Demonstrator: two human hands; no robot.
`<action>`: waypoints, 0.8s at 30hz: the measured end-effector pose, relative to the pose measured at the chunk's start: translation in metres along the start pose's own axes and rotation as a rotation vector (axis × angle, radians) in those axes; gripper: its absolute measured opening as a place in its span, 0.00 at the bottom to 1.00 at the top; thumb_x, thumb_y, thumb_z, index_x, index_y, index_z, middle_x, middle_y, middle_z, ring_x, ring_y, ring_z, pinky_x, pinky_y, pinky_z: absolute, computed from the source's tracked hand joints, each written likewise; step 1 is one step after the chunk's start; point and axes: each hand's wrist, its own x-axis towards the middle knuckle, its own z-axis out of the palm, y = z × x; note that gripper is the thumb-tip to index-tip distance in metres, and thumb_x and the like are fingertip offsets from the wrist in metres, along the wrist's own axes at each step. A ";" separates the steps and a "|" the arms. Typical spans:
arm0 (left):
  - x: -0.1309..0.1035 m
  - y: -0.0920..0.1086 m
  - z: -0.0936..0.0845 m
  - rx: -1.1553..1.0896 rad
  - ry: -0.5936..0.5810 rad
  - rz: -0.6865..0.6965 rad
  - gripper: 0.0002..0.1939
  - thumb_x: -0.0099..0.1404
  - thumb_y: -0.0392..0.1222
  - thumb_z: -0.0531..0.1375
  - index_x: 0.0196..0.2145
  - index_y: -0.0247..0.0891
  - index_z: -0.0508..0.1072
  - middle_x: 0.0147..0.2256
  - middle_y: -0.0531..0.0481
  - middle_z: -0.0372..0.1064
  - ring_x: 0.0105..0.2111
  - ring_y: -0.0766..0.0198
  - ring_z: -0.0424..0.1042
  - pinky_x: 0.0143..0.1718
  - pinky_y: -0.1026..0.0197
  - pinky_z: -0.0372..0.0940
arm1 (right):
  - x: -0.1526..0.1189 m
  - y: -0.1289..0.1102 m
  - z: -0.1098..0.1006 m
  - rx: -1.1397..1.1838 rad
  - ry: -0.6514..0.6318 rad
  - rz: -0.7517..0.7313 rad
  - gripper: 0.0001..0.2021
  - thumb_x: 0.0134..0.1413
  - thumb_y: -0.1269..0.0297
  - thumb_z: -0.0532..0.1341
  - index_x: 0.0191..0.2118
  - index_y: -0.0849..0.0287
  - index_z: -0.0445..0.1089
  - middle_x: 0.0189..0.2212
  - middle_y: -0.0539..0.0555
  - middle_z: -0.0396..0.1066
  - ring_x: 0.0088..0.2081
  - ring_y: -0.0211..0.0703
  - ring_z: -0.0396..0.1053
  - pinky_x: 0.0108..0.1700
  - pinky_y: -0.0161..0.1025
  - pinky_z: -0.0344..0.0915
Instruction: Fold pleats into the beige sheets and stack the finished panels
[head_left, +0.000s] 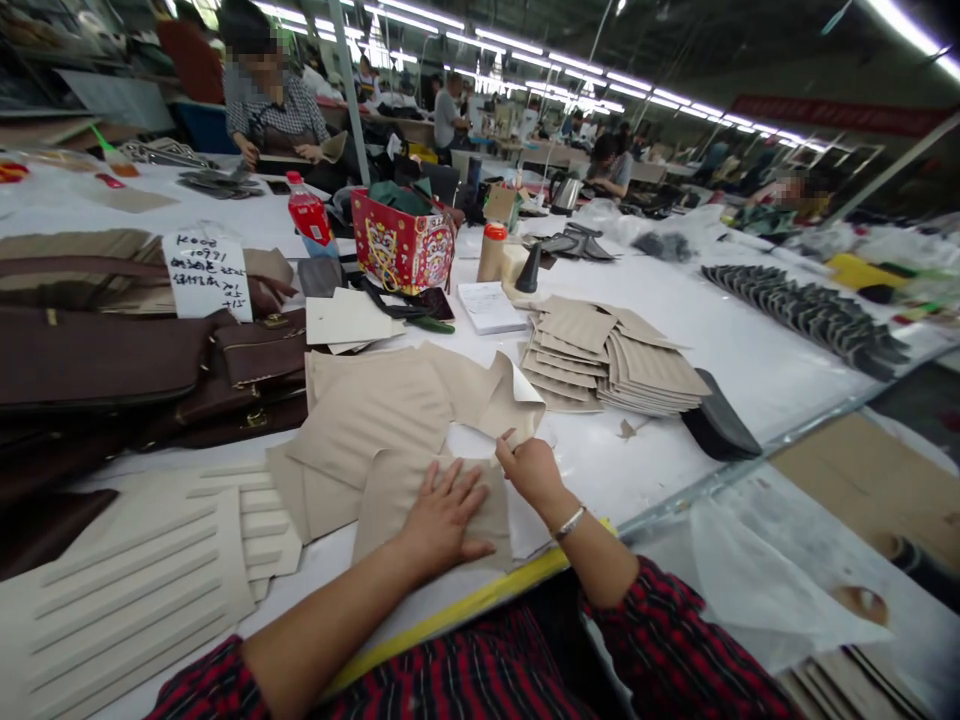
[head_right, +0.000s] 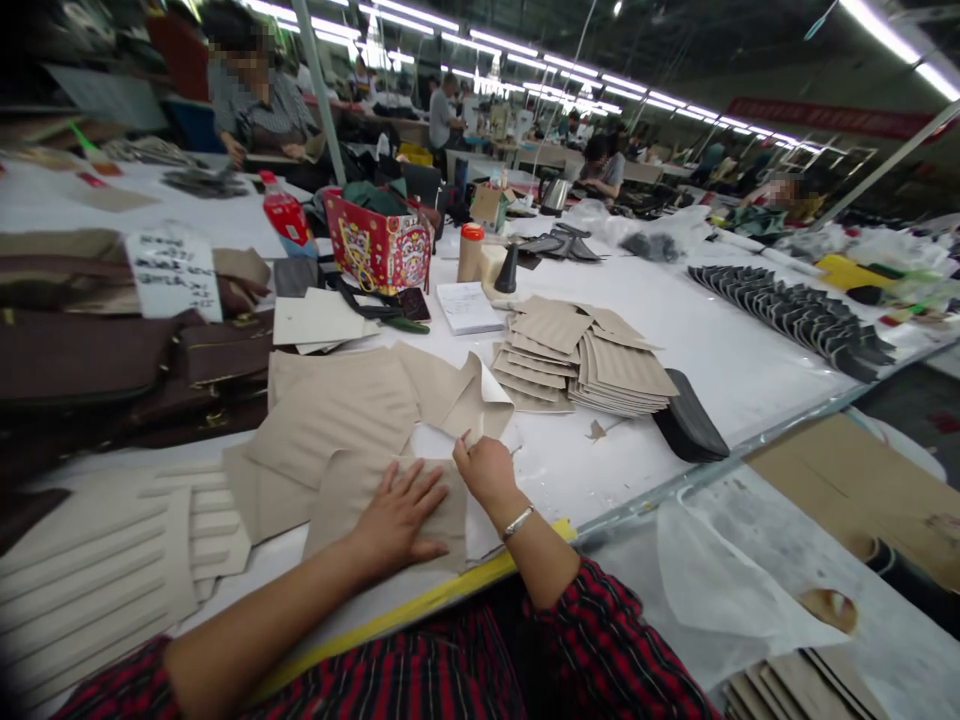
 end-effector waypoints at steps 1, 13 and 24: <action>0.001 0.000 0.002 -0.007 0.007 -0.017 0.35 0.55 0.67 0.47 0.55 0.44 0.59 0.59 0.48 0.50 0.59 0.47 0.42 0.57 0.40 0.29 | 0.003 0.000 -0.003 0.004 -0.003 0.000 0.17 0.55 0.60 0.50 0.27 0.63 0.71 0.12 0.53 0.67 0.24 0.39 0.70 0.29 0.30 0.62; 0.014 0.004 0.008 -0.086 -0.029 -0.098 0.28 0.61 0.57 0.49 0.56 0.44 0.56 0.59 0.51 0.49 0.60 0.52 0.43 0.58 0.41 0.30 | -0.093 0.040 0.011 0.230 0.070 -0.050 0.15 0.58 0.57 0.47 0.32 0.60 0.66 0.23 0.52 0.69 0.26 0.39 0.67 0.31 0.34 0.61; 0.001 0.008 -0.001 -0.077 0.021 -0.032 0.30 0.60 0.58 0.50 0.56 0.41 0.57 0.60 0.47 0.48 0.60 0.54 0.43 0.58 0.44 0.27 | -0.086 0.031 0.009 0.047 0.004 -0.086 0.16 0.59 0.59 0.45 0.33 0.61 0.67 0.18 0.52 0.68 0.22 0.38 0.66 0.27 0.32 0.58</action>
